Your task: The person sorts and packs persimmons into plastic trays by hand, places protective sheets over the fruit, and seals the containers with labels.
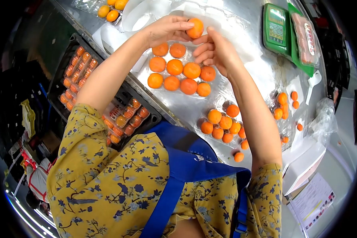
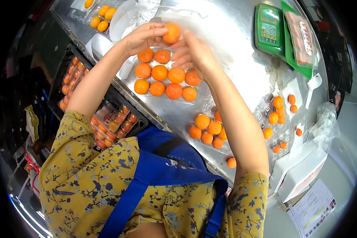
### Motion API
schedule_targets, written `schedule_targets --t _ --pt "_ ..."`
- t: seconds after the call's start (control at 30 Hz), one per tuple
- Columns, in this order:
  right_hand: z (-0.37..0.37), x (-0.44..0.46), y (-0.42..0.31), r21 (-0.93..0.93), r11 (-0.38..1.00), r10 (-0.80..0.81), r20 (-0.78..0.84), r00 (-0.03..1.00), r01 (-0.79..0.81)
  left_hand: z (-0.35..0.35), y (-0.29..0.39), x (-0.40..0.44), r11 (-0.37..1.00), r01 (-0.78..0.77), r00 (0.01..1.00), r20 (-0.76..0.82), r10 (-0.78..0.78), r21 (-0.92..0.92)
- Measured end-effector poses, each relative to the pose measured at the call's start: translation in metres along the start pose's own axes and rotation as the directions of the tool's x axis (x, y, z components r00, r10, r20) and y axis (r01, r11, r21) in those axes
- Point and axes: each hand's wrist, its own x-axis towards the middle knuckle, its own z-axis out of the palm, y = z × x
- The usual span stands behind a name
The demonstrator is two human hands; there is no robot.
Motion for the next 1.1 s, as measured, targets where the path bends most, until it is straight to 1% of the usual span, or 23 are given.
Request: schedule_targets --t 0.03,0.07,0.1,0.13,0.2,0.23,0.33,0.43,0.53,0.57,0.63,0.67,0.73,0.8,0.9,0.97,1.0,1.03,1.1 --pt "-0.002 0.004 0.005 -0.145 0.982 -0.130 -0.061 0.990 0.120 0.000 0.000 0.000 0.999 0.030 0.999 0.013 -0.030 -0.015" --pt "-0.003 0.006 0.008 -0.292 0.930 -0.263 -0.104 0.959 0.223 0.000 0.002 0.000 0.995 0.071 0.997 0.005 -0.070 -0.065" --pt "-0.002 0.005 0.008 -0.353 0.902 -0.324 -0.169 0.931 0.250 0.002 0.004 0.000 0.987 0.111 0.994 0.002 -0.112 -0.115" --pt "0.000 0.005 0.009 -0.427 0.836 -0.442 -0.154 0.884 0.344 0.003 0.005 0.000 0.975 0.152 0.988 0.002 -0.153 -0.165" --pt "0.002 0.006 0.012 -0.558 0.662 -0.651 -0.095 0.753 0.501 0.006 0.006 -0.002 0.972 0.157 0.987 -0.007 -0.160 -0.178" --pt "0.001 0.009 0.013 -0.566 0.644 -0.653 -0.056 0.755 0.515 0.007 0.006 -0.002 0.970 0.159 0.986 -0.011 -0.164 -0.183" --pt "0.000 0.012 0.012 -0.535 0.598 -0.675 0.064 0.735 0.597 0.002 0.000 0.003 0.950 0.249 0.968 0.080 -0.238 -0.187" --pt "-0.007 0.017 0.015 -0.439 0.675 -0.630 0.078 0.773 0.594 0.006 0.001 0.002 0.933 0.299 0.952 0.134 -0.276 -0.199" --pt "-0.019 0.021 0.022 -0.170 0.843 -0.514 0.025 0.857 0.511 0.006 -0.004 0.006 0.941 0.272 0.962 0.055 -0.266 -0.201" --pt "-0.024 0.017 0.022 -0.022 0.891 -0.453 0.026 0.891 0.454 0.007 -0.004 0.006 0.954 0.249 0.968 0.022 -0.249 -0.170" --pt "-0.030 0.009 0.020 0.068 0.940 -0.340 0.061 0.939 0.336 0.010 -0.003 0.004 0.973 0.204 0.977 -0.043 -0.209 -0.104" --pt "-0.034 0.006 0.019 0.110 0.956 -0.283 0.082 0.956 0.273 0.008 -0.006 0.005 0.977 0.190 0.979 -0.051 -0.195 -0.099" --pt "-0.038 0.003 0.023 0.119 0.961 -0.264 0.123 0.957 0.250 0.004 -0.014 0.009 0.983 0.163 0.983 -0.067 -0.169 -0.089" --pt "-0.037 -0.001 0.023 0.136 0.966 -0.242 0.159 0.957 0.221 0.004 -0.017 0.010 0.981 0.161 0.980 -0.098 -0.172 -0.113" --pt "-0.040 0.000 0.028 0.112 0.969 -0.241 0.224 0.945 0.220 0.000 -0.022 0.012 0.976 0.159 0.976 -0.124 -0.178 -0.152" --pt "-0.038 0.005 0.032 -0.132 0.925 -0.330 0.178 0.927 0.355 -0.001 -0.024 0.012 0.977 0.153 0.974 -0.146 -0.175 -0.151" --pt "-0.037 0.008 0.033 -0.254 0.877 -0.377 0.166 0.911 0.409 -0.001 -0.023 0.011 0.980 0.147 0.972 -0.163 -0.168 -0.137" --pt "-0.034 0.008 0.032 -0.430 0.785 -0.419 0.164 0.893 0.446 -0.001 -0.022 0.009 0.982 0.141 0.970 -0.180 -0.162 -0.122" --pt "-0.030 0.009 0.030 -0.726 0.513 -0.497 0.185 0.848 0.459 -0.003 -0.023 0.009 0.985 0.132 0.970 -0.188 -0.151 -0.110"
